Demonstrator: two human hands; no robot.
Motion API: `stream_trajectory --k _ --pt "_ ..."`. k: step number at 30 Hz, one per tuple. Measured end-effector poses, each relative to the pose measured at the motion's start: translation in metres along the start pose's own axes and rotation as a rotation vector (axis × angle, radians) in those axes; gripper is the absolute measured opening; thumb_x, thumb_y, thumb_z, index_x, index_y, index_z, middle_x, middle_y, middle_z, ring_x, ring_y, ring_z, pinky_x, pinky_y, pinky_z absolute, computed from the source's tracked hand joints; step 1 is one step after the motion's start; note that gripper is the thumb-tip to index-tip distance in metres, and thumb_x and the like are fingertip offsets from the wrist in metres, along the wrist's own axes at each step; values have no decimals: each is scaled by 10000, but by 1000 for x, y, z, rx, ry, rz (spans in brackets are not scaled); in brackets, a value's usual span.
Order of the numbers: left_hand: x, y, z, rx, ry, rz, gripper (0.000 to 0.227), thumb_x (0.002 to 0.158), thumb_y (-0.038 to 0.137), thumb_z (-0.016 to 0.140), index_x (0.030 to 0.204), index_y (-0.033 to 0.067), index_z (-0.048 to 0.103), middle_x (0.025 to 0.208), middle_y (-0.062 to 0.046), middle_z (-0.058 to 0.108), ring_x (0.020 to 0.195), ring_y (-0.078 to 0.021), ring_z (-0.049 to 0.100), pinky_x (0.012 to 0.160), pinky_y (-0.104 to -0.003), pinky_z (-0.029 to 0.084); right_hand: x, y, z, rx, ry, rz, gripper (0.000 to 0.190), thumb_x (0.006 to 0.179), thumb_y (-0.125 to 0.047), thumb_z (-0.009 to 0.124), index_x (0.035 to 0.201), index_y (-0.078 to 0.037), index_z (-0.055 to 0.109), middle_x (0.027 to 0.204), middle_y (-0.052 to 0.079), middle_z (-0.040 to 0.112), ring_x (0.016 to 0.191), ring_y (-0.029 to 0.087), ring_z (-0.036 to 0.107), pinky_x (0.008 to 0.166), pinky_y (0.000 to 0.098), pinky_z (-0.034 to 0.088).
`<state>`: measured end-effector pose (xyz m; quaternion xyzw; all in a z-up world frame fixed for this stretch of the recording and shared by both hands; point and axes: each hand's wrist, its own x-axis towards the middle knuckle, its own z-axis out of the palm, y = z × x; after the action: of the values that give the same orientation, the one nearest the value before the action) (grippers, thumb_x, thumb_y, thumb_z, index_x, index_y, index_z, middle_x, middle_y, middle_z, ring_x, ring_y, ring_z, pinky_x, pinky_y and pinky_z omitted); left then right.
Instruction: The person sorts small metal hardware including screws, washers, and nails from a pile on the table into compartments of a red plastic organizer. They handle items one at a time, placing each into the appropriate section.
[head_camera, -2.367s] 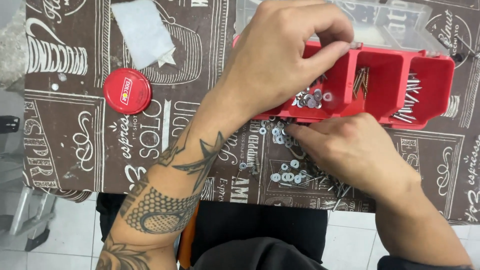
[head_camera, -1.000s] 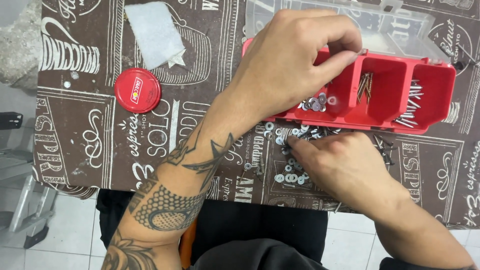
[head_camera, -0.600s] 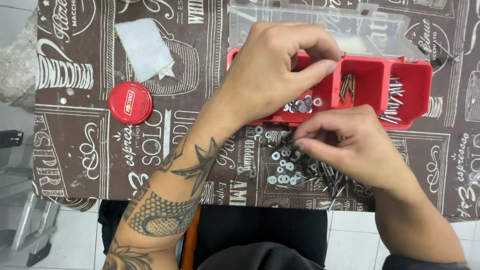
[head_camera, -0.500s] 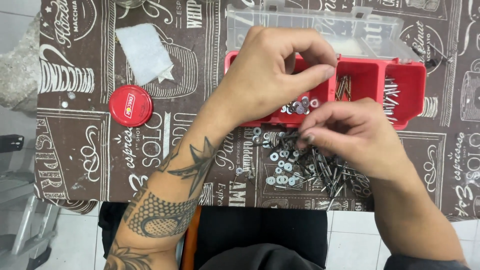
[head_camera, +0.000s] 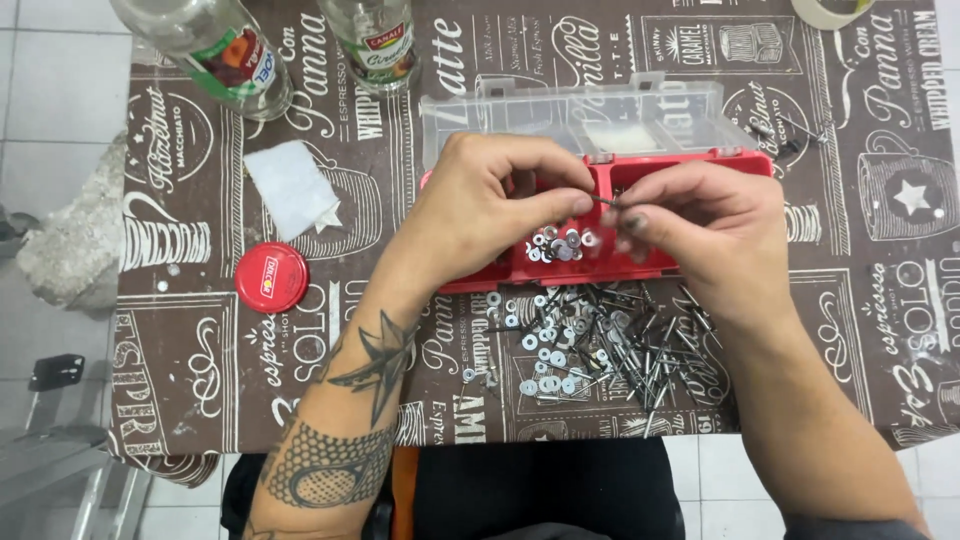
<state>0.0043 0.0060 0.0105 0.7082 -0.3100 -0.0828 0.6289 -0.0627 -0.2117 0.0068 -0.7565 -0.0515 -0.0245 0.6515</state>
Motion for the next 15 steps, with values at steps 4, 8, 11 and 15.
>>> stream_trajectory --k 4,8,11,15 --pt "-2 4 -4 17 63 -10 58 923 75 779 976 97 774 878 -2 772 626 -19 544 551 -164 436 5 -9 -1 55 43 3 185 976 27 694 1153 -23 673 946 86 753 639 95 675 538 172 565" --pt "-1 3 -10 68 66 58 106 922 49 768 1020 89 769 997 -59 771 793 -94 637 692 -203 517 6 -11 0 21 67 36 127 999 40 628 1108 -3 676 926 114 742 615 108 627 526 197 530" --pt "-3 9 -23 226 19 -13 131 895 69 769 1018 110 788 995 -50 796 930 -142 755 847 -257 601 4 -7 5 2 22 52 126 999 21 651 1123 23 671 895 127 733 606 113 608 537 200 513" --pt "-6 13 -41 391 6 -191 21 857 114 807 869 125 794 834 12 802 774 -69 733 749 -238 605 4 -4 5 -62 -11 26 159 998 25 668 1157 20 677 903 116 729 621 101 610 572 187 529"
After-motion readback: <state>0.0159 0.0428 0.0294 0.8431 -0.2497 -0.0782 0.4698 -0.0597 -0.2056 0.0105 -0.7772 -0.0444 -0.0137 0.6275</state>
